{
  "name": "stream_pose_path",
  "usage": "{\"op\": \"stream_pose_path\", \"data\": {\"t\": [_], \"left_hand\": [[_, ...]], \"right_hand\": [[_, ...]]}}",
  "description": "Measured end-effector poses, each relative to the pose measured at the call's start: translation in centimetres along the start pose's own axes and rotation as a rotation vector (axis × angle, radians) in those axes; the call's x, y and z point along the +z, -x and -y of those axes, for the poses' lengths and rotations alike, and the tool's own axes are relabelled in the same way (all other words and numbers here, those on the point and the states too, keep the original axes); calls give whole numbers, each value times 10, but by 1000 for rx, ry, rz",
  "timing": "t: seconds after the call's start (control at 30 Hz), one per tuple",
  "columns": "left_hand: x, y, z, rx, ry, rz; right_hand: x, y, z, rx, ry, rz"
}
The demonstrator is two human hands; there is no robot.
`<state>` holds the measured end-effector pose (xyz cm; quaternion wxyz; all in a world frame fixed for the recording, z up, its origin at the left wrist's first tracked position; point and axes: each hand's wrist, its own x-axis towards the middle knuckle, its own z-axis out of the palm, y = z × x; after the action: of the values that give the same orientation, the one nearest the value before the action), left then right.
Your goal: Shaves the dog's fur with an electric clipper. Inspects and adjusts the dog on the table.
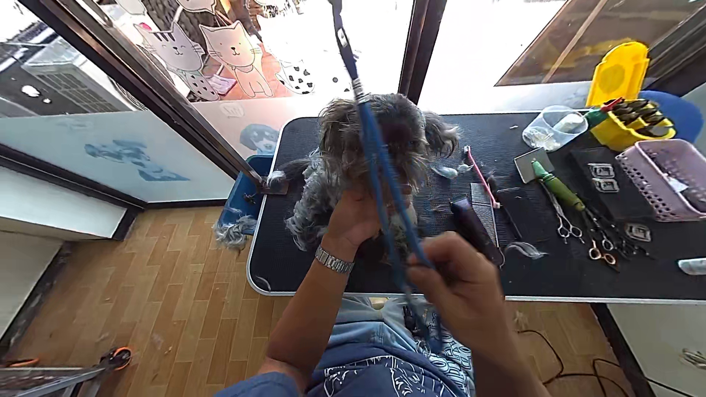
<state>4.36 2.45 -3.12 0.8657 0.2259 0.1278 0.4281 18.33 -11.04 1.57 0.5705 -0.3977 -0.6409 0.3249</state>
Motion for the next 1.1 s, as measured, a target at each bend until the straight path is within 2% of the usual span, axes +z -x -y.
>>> {"op": "stream_pose_path", "data": {"t": [0.1, 0.17, 0.27, 0.37, 0.43, 0.53, 0.63, 0.7, 0.77, 0.83, 0.9, 0.97, 1.03, 1.1], "left_hand": [[-5, -3, -6, -3, -33, 62], [-6, -6, -12, -11, -38, 105], [-12, -1, -26, 14, -34, 84], [-34, -6, -42, 136, -132, 168], [-45, -15, -57, 254, -318, 171], [-43, -45, -85, 375, -698, -109], [-50, -82, -106, 392, -904, -303], [-59, -98, -113, 330, -1046, -393], [-81, -104, -120, 155, -1116, -473], [-124, -95, -127, -15, -1154, -487], [-167, -69, -130, -130, -1308, -506], [-197, -40, -138, -276, -1474, -581], [-212, -17, -151, -308, -1634, -699], [-203, 0, -165, -175, -1807, -716]], "right_hand": [[20, -20, -24, -56, 149, -186], [13, -46, -37, -118, 245, -317], [-6, -91, -49, -124, 344, -384], [-23, -143, -64, -154, 392, -448], [-37, -176, -75, -78, 391, -451], [-58, -219, -103, 104, 340, -367], [-65, -231, -137, 194, 366, -216], [-63, -223, -155, 178, 417, -126], [-65, -211, -173, 261, 483, -2], [-75, -202, -204, 386, 590, 144], [-89, -185, -226, 478, 556, 220], [-100, -167, -213, 584, 463, 279], [-108, -153, -192, 640, 413, 307], [-113, -143, -174, 652, 371, 279]]}}
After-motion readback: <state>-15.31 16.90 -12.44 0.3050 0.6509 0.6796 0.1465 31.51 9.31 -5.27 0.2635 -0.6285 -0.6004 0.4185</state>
